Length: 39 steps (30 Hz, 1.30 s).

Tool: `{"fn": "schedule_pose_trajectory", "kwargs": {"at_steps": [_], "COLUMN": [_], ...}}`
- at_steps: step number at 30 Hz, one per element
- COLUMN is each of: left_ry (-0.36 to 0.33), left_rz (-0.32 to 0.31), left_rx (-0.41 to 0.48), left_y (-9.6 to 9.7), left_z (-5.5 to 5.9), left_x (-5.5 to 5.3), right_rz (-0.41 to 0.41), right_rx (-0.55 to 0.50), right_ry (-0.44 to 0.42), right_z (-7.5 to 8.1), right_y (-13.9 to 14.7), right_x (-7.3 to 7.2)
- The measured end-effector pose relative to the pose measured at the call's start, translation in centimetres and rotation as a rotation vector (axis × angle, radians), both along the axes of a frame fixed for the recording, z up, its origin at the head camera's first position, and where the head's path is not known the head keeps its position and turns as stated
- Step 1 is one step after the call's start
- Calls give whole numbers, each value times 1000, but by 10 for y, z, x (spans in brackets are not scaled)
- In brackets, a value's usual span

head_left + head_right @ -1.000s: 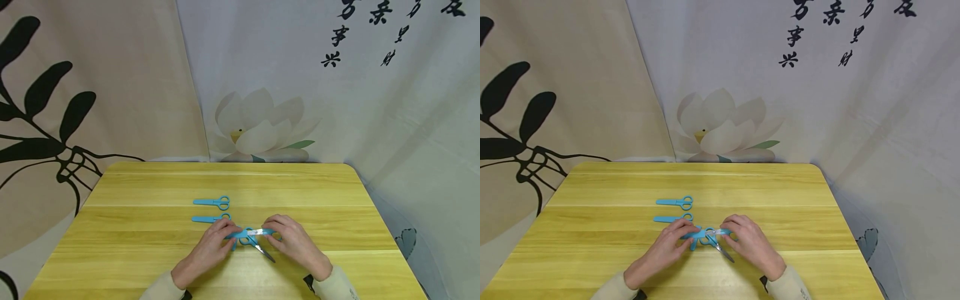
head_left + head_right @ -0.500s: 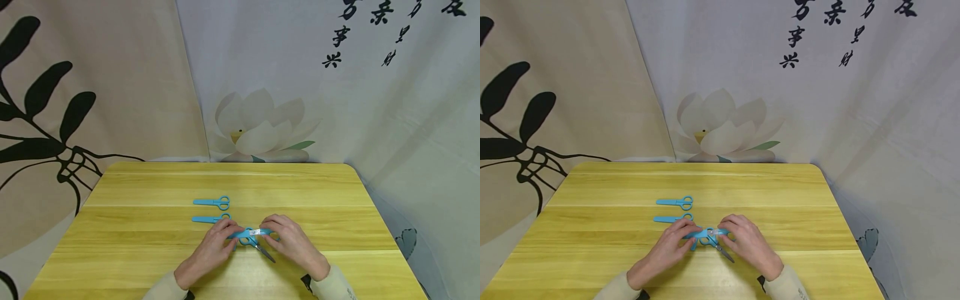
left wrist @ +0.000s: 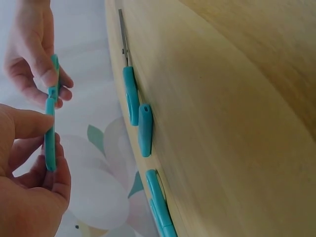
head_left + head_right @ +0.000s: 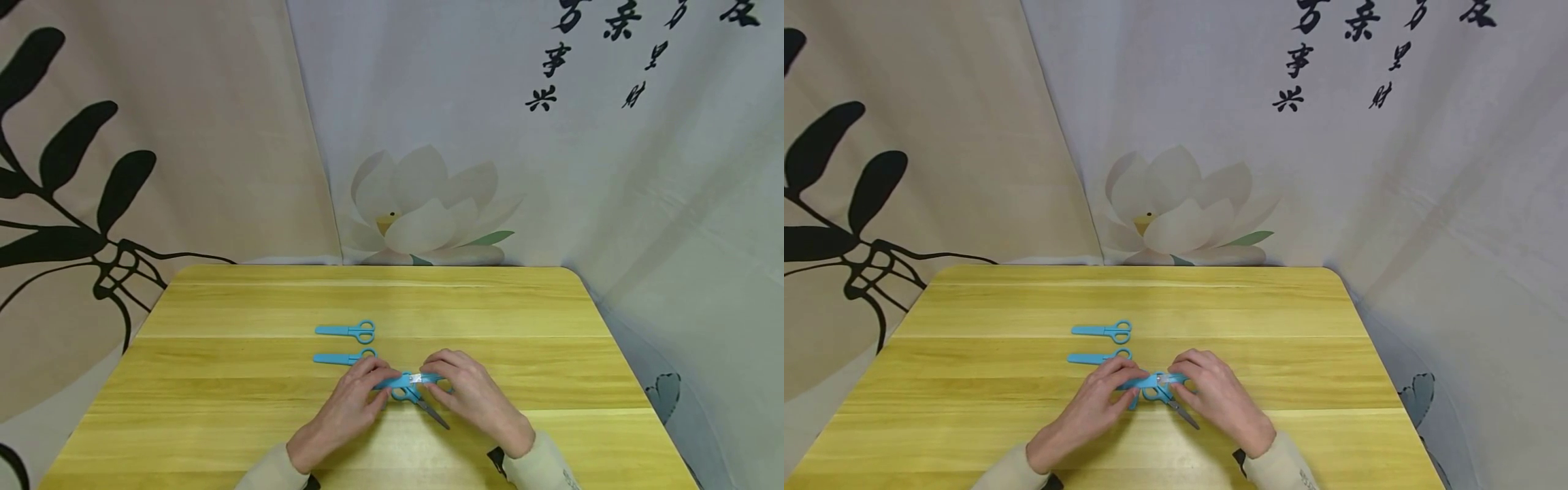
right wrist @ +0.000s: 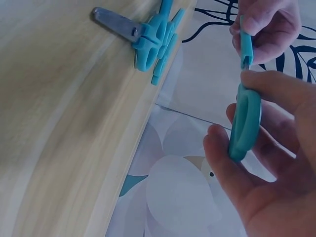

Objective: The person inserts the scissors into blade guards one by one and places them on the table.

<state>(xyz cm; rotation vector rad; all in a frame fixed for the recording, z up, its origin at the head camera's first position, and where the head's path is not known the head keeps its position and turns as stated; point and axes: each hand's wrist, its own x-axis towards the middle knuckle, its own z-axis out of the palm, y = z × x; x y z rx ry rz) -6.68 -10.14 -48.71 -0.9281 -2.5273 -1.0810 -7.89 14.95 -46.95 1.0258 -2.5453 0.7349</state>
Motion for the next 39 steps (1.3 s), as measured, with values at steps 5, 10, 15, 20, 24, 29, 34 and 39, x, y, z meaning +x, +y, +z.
{"fn": "schedule_pose_trajectory", "kwargs": {"at_steps": [5, 10, 15, 20, 24, 29, 34, 39], "left_ry": [-15, -14, -3, -7, -3, 11, 17, 37], "left_rz": [-5, -1, 7, 10, 18, 11, -2, -8], "left_rx": [9, 14, 21, 26, 18, 14, 14, 27], "left_y": [0, 0, -1, -2, -3, -2, -2, -2], "left_z": [-2, -3, -3, -2, -2, -1, 0, -2], "left_x": [0, -1, -2, -2, -3, -6, -6, -7], "right_rz": [10, 26, 34, 28, 23, 20, 37, 43], "right_rx": [-11, -22, -26, -26, -20, -11, -17, -23], "right_ry": [-11, -12, -9, -13, -14, -14, -14, -10], "right_z": [1, 0, 0, 0, 0, 2, 2, 1], "right_y": [-1, -2, -4, -6, -7, -8, -9, -10], "right_x": [0, 0, -1, -1, -1, -3, -5, -5]}}
